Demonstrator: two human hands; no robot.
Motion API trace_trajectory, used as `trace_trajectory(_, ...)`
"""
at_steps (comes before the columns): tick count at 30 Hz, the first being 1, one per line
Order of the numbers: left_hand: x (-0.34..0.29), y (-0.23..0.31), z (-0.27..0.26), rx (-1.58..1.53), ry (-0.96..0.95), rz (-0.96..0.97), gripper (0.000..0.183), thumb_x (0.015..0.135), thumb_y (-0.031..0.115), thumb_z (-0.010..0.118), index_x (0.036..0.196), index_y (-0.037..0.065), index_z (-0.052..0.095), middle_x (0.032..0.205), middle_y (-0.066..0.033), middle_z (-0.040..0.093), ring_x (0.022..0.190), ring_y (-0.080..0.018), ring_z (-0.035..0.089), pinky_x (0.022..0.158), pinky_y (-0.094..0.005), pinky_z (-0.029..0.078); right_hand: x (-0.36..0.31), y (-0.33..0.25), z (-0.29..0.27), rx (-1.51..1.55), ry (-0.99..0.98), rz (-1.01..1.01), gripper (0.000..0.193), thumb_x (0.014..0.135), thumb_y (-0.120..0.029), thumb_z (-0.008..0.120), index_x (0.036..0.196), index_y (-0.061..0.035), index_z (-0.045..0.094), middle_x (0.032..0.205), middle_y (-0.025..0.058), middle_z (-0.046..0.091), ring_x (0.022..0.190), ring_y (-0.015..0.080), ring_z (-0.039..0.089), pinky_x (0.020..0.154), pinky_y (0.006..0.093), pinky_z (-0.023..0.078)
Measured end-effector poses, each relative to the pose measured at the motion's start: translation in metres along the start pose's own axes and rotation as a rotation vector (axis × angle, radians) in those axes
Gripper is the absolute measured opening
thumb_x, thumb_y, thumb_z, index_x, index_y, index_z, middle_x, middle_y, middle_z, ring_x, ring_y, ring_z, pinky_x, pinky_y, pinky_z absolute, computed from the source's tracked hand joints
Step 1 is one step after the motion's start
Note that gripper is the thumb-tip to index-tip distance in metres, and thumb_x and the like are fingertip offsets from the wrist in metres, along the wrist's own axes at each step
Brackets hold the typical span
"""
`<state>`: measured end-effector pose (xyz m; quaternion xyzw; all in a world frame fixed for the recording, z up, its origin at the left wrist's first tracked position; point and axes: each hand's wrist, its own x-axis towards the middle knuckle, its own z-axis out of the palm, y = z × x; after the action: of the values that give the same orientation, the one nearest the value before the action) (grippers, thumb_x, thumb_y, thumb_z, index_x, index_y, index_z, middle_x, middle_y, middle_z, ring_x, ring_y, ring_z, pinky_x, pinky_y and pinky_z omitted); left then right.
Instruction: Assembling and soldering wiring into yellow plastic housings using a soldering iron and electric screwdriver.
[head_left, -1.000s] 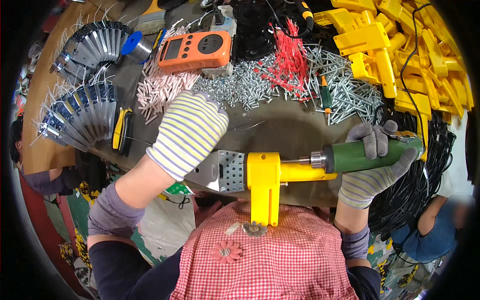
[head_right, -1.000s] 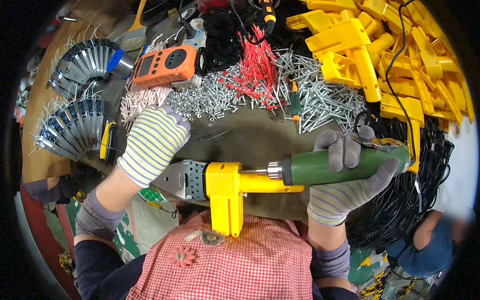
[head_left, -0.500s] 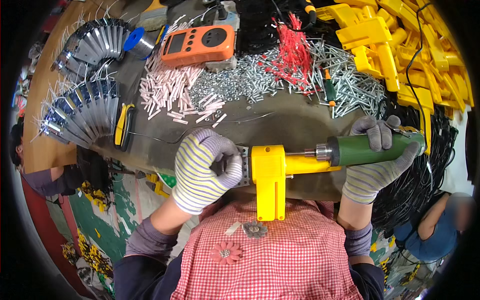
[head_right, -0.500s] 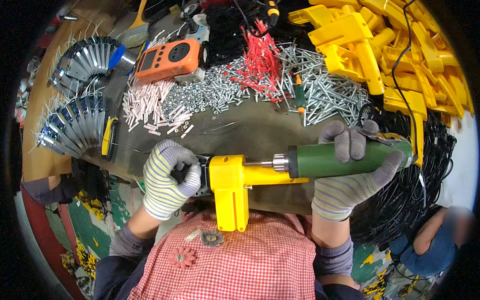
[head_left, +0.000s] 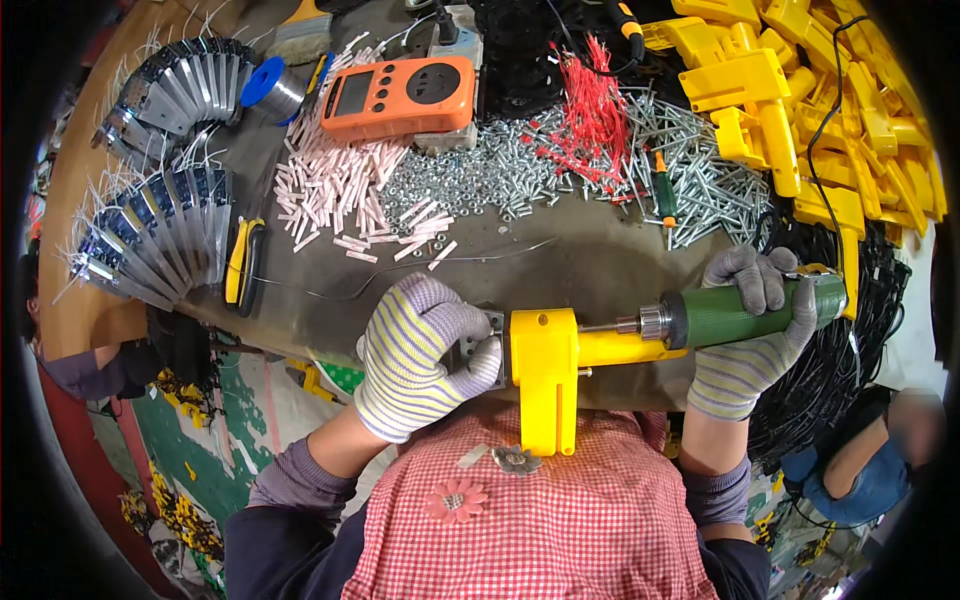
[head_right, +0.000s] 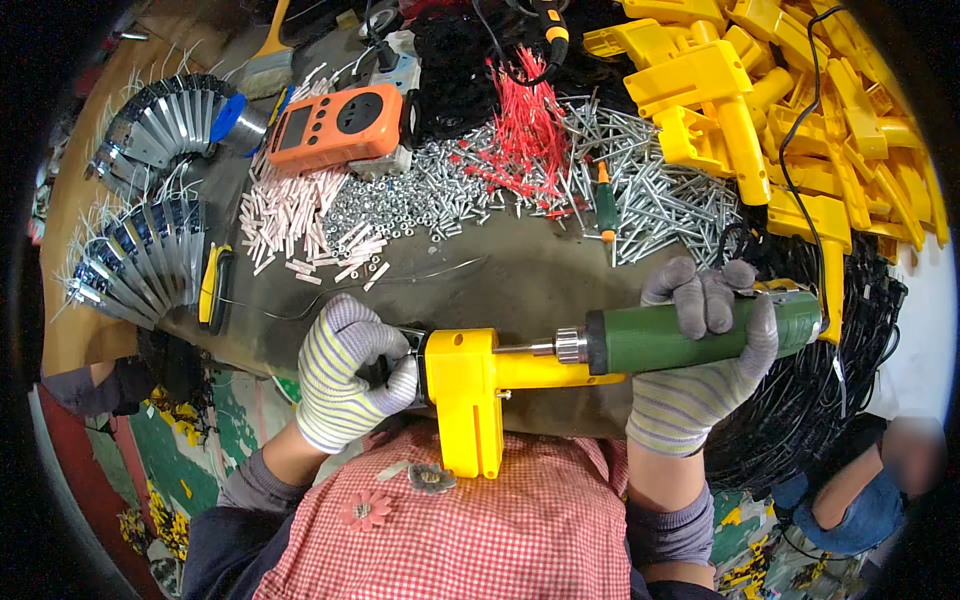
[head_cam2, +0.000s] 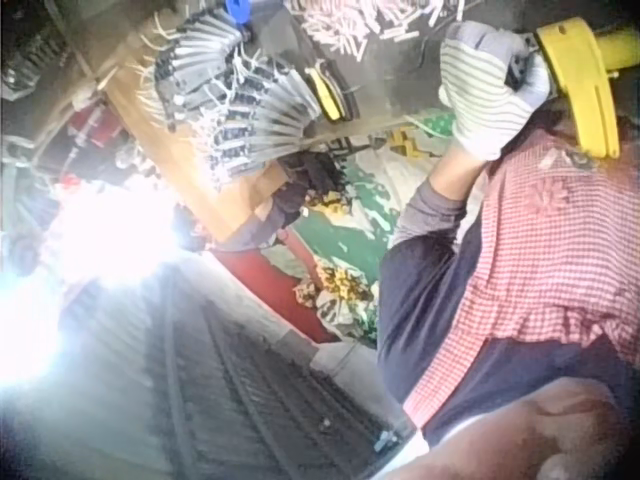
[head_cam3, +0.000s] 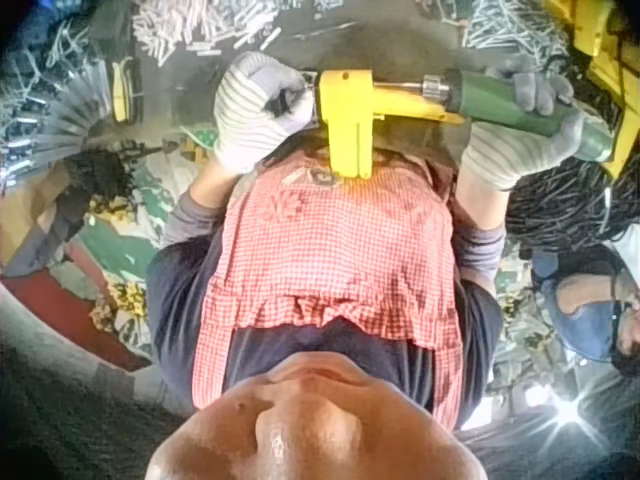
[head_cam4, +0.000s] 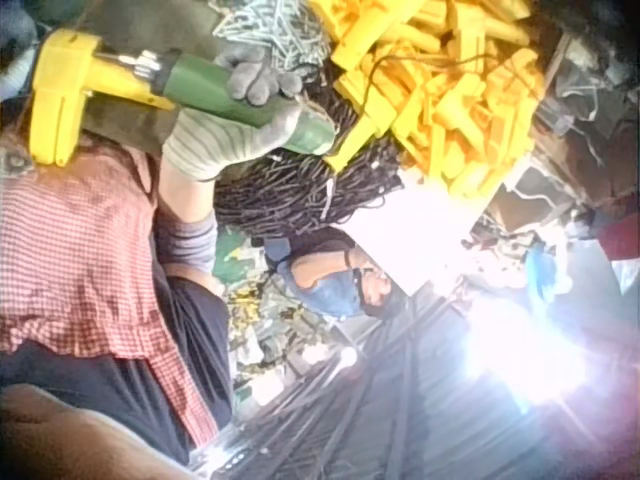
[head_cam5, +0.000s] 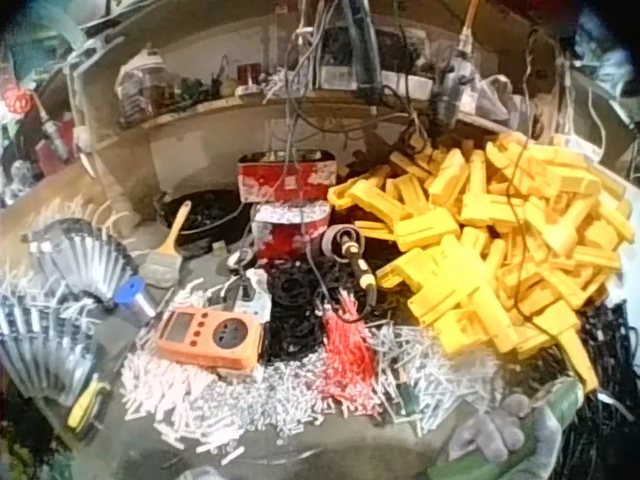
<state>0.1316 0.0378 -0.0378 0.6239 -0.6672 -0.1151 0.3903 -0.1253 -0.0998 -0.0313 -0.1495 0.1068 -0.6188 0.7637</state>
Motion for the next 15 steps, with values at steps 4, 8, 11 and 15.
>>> trace_trajectory(4,-0.0032,0.0019,-0.0031,0.02,-0.037,-0.061,0.019,0.064,0.013,0.078,0.078,0.011,0.064,0.073,-0.0043,0.054,0.066,-0.0234,0.053,0.06,-0.0366,0.043,-0.0013,0.0029,0.002,0.026,0.018,-0.02,0.025,0.092,-0.022,0.063,0.106,-0.0016,0.059,0.068,-0.0019,0.042,0.058,0.0108,0.039,0.102,0.0353,0.042)
trace_trajectory(8,-0.0019,0.0015,-0.0045,0.027,-0.077,-0.078,0.019,0.066,0.015,0.078,0.08,0.012,0.066,0.076,-0.005,0.058,0.071,-0.0252,0.058,0.064,-0.0386,0.046,-0.0024,0.0013,-0.0025,0.02,0.008,-0.032,0.024,0.093,-0.022,0.062,0.106,-0.0021,0.059,0.068,-0.0016,0.043,0.06,0.0107,0.039,0.103,0.0353,0.041)
trace_trajectory(11,-0.0021,0.0014,-0.0037,0.021,-0.073,-0.063,0.019,0.066,0.015,0.078,0.08,0.012,0.066,0.076,-0.0054,0.058,0.071,-0.0254,0.057,0.064,-0.0387,0.046,-0.0022,0.0008,-0.001,0.013,-0.027,-0.003,0.024,0.093,-0.023,0.061,0.106,-0.0026,0.059,0.068,-0.0017,0.043,0.06,0.0107,0.04,0.102,0.0354,0.04)
trace_trajectory(15,-0.003,0.0003,-0.0023,0.018,-0.063,-0.051,0.019,0.065,0.014,0.078,0.08,0.011,0.066,0.076,-0.0054,0.058,0.07,-0.0256,0.057,0.064,-0.0386,0.046,-0.0024,0.0012,0.0028,-0.007,-0.017,0.022,0.024,0.093,-0.024,0.062,0.106,-0.0036,0.059,0.068,-0.0015,0.044,0.059,0.0106,0.04,0.101,0.0357,0.04)
